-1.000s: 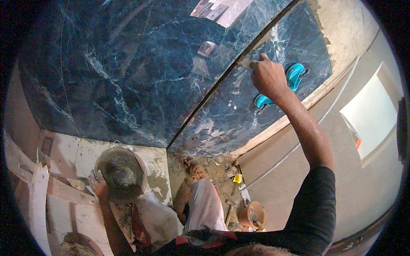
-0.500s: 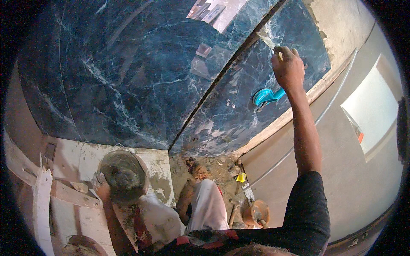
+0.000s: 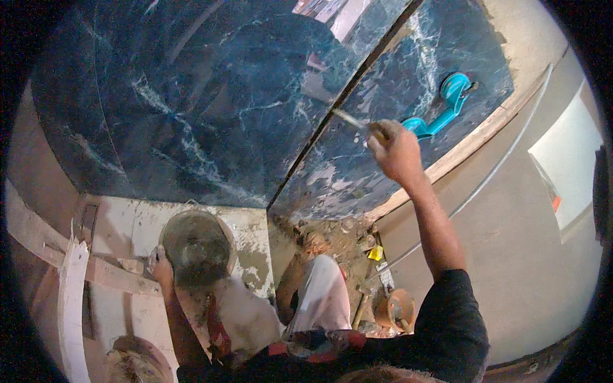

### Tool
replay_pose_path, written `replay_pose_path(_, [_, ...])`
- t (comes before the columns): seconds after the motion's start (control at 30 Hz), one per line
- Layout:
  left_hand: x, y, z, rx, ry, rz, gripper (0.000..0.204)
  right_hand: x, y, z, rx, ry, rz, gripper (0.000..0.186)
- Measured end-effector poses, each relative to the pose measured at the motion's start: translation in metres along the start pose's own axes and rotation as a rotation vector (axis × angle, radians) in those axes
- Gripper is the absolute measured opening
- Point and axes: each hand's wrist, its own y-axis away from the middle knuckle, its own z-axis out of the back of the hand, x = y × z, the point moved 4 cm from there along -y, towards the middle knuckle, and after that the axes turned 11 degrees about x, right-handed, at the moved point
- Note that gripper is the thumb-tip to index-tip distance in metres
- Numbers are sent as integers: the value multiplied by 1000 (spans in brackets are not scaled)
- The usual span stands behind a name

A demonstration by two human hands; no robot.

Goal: The person applies mortar into a gap between large tiles using a spatula, repeatedly dipping the spatula into a bucket on the ground to collect more material.

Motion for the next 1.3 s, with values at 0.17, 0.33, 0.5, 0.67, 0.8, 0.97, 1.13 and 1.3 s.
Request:
replay_pose_path(0.17, [-2,15,3,-84,92,-221,40,23,44,-120,290,-570,-13,23])
replay_pose_path(0.33, [21,12,-27,-79,112,-267,39,78,101,-263,719,-1100,-179,18])
replay_pose_path(0.5, [-71,67,15,118,469,-259,53,156,135,-329,848,-888,47,27])
replay_pose_path(0.67, [-94,83,19,14,211,-304,53,215,146,-385,982,-841,228,32])
replay_pose_path(0.8, [-104,80,13,-30,191,-371,46,237,153,-437,790,-549,302,29])
replay_pose_path(0.97, [-103,89,10,19,246,-364,46,262,145,-420,872,-708,232,28])
replay_pose_path(1.13, [-125,97,7,38,168,-490,46,268,151,-442,905,-659,253,26])
replay_pose_path(1.3, [-126,101,0,26,74,-511,45,268,152,-454,1038,-629,386,31])
